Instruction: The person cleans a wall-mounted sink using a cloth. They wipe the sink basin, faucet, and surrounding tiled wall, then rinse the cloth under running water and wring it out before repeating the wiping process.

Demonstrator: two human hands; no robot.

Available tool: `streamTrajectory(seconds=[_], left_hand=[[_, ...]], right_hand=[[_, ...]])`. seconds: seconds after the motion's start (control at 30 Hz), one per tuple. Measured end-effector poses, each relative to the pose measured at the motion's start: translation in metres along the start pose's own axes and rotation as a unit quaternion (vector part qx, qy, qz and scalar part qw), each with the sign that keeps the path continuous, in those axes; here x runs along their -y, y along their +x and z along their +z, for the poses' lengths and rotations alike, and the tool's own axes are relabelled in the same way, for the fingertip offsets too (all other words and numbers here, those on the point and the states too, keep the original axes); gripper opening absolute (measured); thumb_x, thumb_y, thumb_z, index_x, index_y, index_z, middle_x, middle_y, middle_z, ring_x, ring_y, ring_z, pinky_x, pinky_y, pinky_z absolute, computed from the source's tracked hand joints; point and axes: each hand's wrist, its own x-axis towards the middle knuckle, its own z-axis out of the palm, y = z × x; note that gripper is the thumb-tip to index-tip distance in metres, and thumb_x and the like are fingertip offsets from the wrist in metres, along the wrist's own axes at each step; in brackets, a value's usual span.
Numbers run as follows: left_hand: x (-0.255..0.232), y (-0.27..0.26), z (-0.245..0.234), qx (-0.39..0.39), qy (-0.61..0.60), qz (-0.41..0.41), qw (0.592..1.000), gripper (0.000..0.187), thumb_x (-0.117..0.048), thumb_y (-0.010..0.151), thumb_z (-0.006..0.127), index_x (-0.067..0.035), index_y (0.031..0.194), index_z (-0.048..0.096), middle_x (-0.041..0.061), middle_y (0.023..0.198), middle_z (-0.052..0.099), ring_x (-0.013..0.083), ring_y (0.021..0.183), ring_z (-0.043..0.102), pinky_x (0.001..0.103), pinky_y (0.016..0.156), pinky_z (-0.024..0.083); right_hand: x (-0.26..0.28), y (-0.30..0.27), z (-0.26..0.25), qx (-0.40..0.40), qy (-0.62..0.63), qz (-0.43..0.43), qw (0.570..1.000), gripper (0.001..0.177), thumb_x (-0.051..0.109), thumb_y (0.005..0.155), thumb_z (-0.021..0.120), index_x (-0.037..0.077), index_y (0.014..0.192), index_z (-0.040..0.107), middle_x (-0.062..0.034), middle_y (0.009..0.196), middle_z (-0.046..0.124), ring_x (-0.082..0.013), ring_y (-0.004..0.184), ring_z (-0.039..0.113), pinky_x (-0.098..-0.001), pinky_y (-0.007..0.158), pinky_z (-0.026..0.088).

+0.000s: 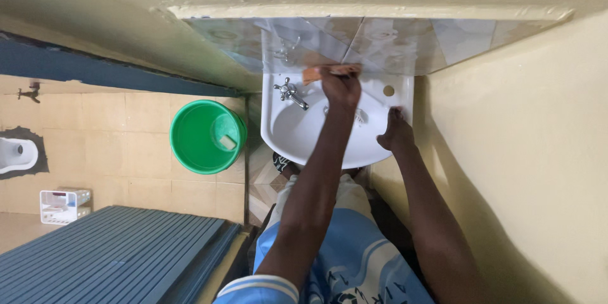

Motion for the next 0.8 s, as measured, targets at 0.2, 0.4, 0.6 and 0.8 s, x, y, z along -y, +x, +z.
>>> streamTrajectory(seconds=[0.2, 0.4, 0.6, 0.8], left_hand=[[0.016, -0.044, 0.117, -0.443, 0.041, -0.121, 0.887, 0.058, -0.047, 0.112, 0.04, -0.006, 0.153, 0.041, 0.014, 0.149, 0.054, 0.0297, 0.136, 0.055, 0.047, 0.119, 0.041], [-0.032, -0.036, 0.171, -0.417, 0.151, -0.275, 0.853, 0.062, -0.048, 0.107, 0.046, -0.01, 0.155, 0.037, 0.011, 0.152, 0.05, 0.029, 0.14, 0.05, 0.047, 0.119, 0.04], [-0.07, -0.05, 0.185, -0.408, 0.306, -0.241, 0.826, 0.056, -0.021, 0.101, 0.066, -0.007, 0.15, 0.042, 0.011, 0.142, 0.055, 0.027, 0.132, 0.054, 0.045, 0.11, 0.048], [-0.101, -0.048, 0.198, -0.4, 0.29, -0.174, 0.852, 0.058, -0.007, 0.091, 0.072, -0.006, 0.143, 0.047, 0.008, 0.134, 0.062, 0.0255, 0.128, 0.058, 0.044, 0.109, 0.05]], right_hand=[[0.014, -0.009, -0.02, -0.044, 0.197, -0.065, 0.977, 0.107, 0.05, 0.079, 0.079, -0.004, 0.155, 0.026, -0.0243, 0.159, 0.036, -0.0376, 0.145, 0.038, -0.0431, 0.117, 0.036], [0.083, -0.065, -0.07, 0.129, 0.928, -0.093, 0.337, 0.083, 0.055, 0.088, 0.072, 0.005, 0.149, 0.045, -0.0131, 0.15, 0.054, -0.0309, 0.137, 0.051, -0.05, 0.113, 0.043], [0.154, -0.113, -0.112, -0.029, 0.891, -0.238, 0.385, 0.04, 0.032, 0.094, 0.081, 0.015, 0.126, 0.061, -0.0072, 0.145, 0.061, -0.0256, 0.139, 0.054, -0.046, 0.117, 0.045], [0.185, -0.124, -0.129, -0.002, 0.875, -0.252, 0.412, 0.037, 0.032, 0.096, 0.077, 0.013, 0.125, 0.062, -0.0132, 0.144, 0.063, -0.0297, 0.137, 0.057, -0.0514, 0.113, 0.048]])
